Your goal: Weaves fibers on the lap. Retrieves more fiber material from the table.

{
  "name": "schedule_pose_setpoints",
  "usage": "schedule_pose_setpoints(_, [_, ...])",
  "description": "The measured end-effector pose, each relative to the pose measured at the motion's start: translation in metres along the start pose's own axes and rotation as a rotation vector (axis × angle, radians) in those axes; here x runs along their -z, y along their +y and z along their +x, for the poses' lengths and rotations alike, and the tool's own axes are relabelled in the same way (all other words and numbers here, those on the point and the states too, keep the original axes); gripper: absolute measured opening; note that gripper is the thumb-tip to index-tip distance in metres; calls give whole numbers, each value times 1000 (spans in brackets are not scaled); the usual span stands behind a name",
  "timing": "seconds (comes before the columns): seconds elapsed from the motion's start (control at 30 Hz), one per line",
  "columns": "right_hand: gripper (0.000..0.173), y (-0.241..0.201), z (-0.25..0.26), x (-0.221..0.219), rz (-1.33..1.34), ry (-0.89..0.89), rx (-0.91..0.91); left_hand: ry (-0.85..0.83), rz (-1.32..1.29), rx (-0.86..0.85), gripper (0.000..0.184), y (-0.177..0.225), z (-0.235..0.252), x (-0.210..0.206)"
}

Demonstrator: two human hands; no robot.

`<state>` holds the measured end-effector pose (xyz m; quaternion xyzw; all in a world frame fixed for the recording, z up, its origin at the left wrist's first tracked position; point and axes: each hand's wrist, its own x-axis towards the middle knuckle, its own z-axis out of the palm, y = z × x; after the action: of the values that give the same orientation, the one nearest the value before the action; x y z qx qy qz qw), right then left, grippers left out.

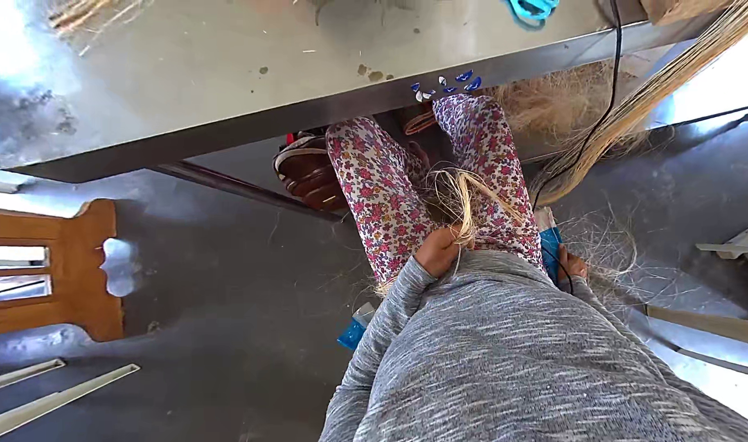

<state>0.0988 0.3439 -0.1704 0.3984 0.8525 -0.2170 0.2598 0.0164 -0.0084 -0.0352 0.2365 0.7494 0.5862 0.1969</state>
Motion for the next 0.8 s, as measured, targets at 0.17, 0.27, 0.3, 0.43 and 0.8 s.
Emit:
schedule_pose_setpoints(0.17, [73, 2, 1, -1, 22, 1, -2, 19, -36, 18, 20, 6, -2, -3])
schedule_pose_setpoints(0.27, [73, 3, 3, -2, 20, 1, 4, 35, -46, 16, 20, 7, -1, -3])
schedule_pose_setpoints(0.3, [73, 4, 4, -3, 20, 8, 7, 41, -41, 17, 20, 6, 0, -3])
schedule_pose_setpoints(0.43, [72, 6, 4, -3, 28, 6, 9, 37, -18, -5, 20, 4, 4, -6])
schedule_pose_setpoints(0.8, [71, 6, 3, -1, 60, -7, 16, 33, -8, 39, 22, 8, 8, -10])
